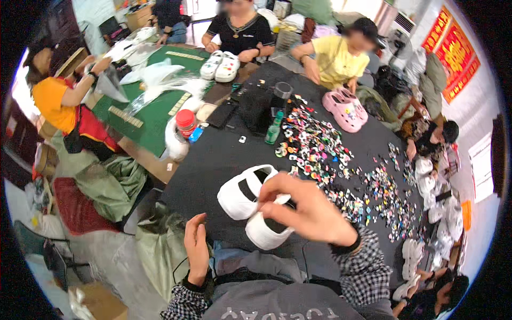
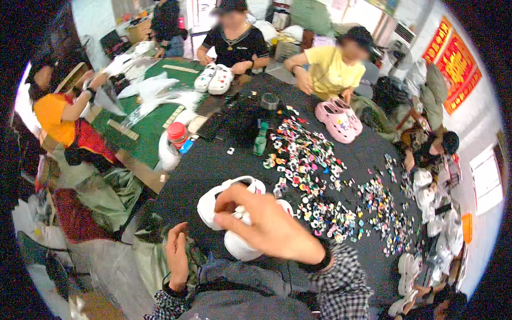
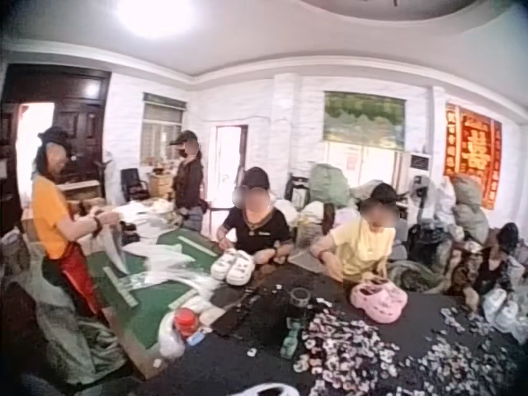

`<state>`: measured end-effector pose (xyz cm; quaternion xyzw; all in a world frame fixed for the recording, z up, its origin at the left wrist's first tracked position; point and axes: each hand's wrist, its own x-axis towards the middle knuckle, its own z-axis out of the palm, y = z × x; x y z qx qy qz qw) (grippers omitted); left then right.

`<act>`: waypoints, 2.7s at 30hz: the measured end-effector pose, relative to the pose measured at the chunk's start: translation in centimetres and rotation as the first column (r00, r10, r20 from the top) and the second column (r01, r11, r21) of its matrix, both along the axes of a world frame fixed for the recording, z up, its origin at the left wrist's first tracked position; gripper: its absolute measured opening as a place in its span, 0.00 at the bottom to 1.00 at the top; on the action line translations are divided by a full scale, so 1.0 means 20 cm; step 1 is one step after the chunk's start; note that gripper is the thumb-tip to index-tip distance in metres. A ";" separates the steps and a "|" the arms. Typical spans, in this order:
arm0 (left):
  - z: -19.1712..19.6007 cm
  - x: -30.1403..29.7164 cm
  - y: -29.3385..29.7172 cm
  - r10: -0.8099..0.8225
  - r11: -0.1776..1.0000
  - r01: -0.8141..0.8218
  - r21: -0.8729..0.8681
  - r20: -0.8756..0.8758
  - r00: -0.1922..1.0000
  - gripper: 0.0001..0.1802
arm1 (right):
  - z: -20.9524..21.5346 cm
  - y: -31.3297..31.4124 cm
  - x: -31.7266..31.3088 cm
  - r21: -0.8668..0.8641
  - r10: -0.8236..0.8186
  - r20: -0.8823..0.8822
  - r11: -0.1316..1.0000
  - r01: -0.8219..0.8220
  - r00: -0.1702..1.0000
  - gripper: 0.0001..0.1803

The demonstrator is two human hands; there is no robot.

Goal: The recorder attaches small decorative charms to several pairs of white and black clogs.

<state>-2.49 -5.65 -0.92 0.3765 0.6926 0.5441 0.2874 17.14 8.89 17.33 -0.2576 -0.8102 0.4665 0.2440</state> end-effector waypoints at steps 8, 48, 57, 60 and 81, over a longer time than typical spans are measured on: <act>-0.10 -0.09 -0.06 0.109 0.994 -0.107 -0.029 0.430 0.896 0.15 | 0.44 0.30 -0.50 -0.236 0.191 -0.311 0.934 -0.270 0.931 0.12; -0.19 -0.54 0.16 -0.282 0.925 0.378 -0.049 0.581 0.764 0.14 | 0.00 0.23 0.00 -0.058 0.174 0.356 0.985 -0.165 0.918 0.23; -0.23 -0.03 0.11 -0.475 0.760 0.643 -0.097 0.593 0.651 0.14 | 0.41 -0.49 0.90 0.251 -0.440 0.175 0.885 0.393 0.881 0.29; -0.27 0.19 0.06 -0.529 0.644 0.753 -0.136 0.632 0.566 0.14 | 0.44 -0.83 1.16 0.329 -0.802 0.016 0.568 0.754 0.597 0.33; -0.84 0.22 -0.49 -0.574 0.542 0.644 -0.539 0.322 0.753 0.16 | -1.43 -0.59 0.37 0.204 -0.481 0.109 0.867 0.454 0.870 0.24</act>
